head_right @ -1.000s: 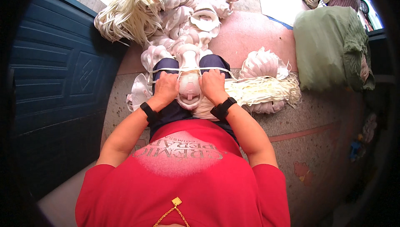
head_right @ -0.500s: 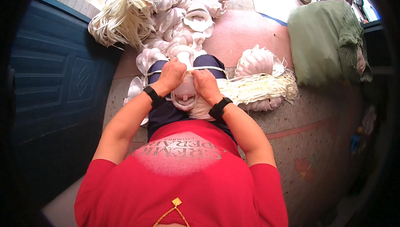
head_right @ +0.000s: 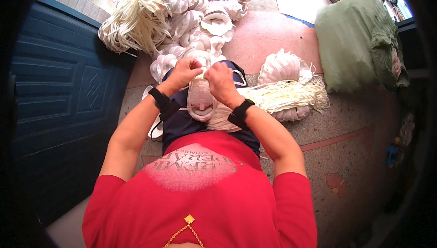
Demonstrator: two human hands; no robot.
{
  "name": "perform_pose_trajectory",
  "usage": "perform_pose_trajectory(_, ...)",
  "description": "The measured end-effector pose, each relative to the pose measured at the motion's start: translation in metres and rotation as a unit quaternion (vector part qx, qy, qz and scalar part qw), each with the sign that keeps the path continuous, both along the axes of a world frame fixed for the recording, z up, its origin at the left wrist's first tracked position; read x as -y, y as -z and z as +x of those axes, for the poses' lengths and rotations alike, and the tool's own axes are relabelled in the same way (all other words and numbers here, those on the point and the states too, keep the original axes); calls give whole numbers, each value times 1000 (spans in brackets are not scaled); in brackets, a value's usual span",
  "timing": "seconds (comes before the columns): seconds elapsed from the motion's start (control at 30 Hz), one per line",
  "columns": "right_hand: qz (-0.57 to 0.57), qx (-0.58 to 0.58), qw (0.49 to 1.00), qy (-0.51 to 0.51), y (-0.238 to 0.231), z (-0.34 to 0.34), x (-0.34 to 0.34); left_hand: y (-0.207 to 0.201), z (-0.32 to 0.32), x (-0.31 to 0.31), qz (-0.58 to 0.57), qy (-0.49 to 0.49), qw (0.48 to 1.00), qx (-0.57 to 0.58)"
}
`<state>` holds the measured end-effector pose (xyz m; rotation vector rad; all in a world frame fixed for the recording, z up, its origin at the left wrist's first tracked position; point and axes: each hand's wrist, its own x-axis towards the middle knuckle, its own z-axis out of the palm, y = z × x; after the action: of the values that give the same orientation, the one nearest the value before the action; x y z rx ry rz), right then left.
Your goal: The recorder is lacing and bundling pink and white sneakers together using long white laces.
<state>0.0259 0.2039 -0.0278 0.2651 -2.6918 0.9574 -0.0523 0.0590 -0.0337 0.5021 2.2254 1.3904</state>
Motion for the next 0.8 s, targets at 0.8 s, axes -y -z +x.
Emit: perform_pose_trajectory(0.8, -605, 217, 763, 68, -85, 0, -77, 7, 10, 29, -190, 89, 933, -292)
